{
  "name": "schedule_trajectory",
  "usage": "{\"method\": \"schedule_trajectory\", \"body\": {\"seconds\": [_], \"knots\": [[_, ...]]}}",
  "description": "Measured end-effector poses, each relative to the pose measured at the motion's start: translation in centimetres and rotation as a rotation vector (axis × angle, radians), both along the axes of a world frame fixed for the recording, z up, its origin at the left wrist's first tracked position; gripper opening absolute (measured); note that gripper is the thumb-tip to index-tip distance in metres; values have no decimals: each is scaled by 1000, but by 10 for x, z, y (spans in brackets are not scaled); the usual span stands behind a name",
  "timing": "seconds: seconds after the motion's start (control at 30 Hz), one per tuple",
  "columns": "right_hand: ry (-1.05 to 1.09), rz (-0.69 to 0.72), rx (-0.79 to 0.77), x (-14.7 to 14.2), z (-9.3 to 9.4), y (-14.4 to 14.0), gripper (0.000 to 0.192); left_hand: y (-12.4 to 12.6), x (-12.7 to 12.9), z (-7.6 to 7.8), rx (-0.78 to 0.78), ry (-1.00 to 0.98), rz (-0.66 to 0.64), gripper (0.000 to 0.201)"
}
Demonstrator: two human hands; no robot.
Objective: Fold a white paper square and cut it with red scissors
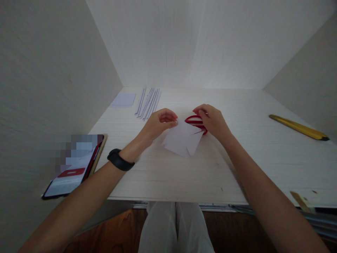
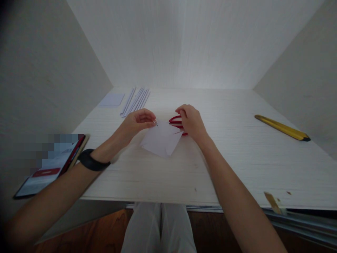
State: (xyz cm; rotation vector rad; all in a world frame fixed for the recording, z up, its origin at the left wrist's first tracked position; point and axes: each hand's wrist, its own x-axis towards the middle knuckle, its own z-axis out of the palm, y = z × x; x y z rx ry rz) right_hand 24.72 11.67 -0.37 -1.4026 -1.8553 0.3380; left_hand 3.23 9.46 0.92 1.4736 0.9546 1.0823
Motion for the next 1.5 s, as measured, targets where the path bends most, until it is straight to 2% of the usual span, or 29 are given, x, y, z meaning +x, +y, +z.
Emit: {"method": "schedule_trajectory", "body": {"seconds": [0.07,0.17,0.23,0.37,0.5,0.73,1.0,1.17,1.5], "knots": [[203,51,-49,-4,7,-3,34,-1,0,-1,9,15,-4,20],[415,231,-228,-12,15,-11,46,-1,1,-1,28,28,-13,18],[399,302,-319,-18,17,-15,44,-2,2,0,36,38,-22,15],[241,407,-290,-27,14,-19,31,-4,2,4,36,55,-13,13],[334,465,-376,-30,10,-21,27,-5,2,6,8,28,-2,13],[487,446,-452,-31,8,-18,19,-3,1,4,-19,-7,0,16],[483,371,-377,-28,11,-18,18,-4,3,5,-9,7,41,20],[494,355,-330,-27,9,-17,20,-4,4,2,-12,71,-13,25],[510,331,-410,-29,17,-23,21,-3,2,-2,-96,70,-30,30]]}}
